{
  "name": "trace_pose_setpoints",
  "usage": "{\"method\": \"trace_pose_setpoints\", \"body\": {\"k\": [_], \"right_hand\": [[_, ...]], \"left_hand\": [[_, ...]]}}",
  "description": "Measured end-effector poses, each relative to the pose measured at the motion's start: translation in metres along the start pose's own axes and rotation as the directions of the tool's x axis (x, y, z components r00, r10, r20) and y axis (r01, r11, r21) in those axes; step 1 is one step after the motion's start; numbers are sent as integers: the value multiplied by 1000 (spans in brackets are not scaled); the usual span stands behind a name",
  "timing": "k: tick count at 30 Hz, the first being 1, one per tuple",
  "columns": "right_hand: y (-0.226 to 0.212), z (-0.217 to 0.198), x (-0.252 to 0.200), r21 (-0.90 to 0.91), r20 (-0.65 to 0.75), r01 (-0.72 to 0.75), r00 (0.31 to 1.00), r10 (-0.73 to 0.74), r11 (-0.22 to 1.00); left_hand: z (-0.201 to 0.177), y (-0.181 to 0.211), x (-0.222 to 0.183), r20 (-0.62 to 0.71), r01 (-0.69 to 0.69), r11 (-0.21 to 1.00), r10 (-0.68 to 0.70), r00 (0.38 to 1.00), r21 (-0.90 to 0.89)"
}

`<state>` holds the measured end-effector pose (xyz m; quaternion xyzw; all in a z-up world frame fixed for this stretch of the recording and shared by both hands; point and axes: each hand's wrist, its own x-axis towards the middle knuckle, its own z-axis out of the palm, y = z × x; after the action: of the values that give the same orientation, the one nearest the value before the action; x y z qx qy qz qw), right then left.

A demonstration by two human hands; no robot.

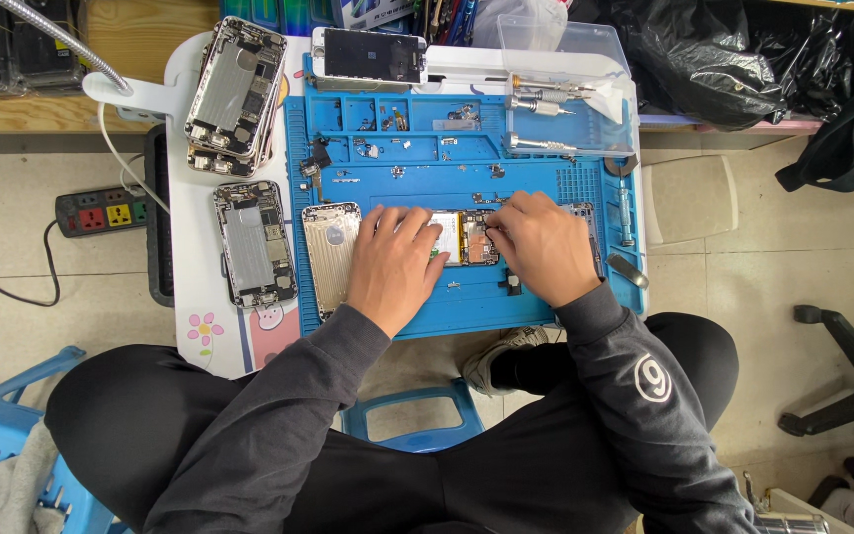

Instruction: The person uses a screwdriver to remove screws from a smartphone's internal components on a blue work mat. They then use a plastic pry tool to separate the screen from the phone's frame and lift the display assembly.

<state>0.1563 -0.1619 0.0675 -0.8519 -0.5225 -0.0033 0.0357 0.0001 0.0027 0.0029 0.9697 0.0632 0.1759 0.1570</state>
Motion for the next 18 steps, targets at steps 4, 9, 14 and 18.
{"method": "trace_pose_setpoints", "body": {"k": [4,9,14,18], "right_hand": [[0,0,1,25,13,-1,1000,0,1000],[5,9,5,211,62,-76,996,64,975],[4,9,4,194,67,-74,996,62,978],[7,11,4,210,67,-71,996,58,975]], "left_hand": [[1,0,0,-5,7,1000,-7,1000,-4],[-1,2,0,0,16,1000,-16,1000,-21],[1,1,0,3,17,1000,-17,1000,-23],[0,1,0,-9,13,1000,-13,1000,-14]]}}
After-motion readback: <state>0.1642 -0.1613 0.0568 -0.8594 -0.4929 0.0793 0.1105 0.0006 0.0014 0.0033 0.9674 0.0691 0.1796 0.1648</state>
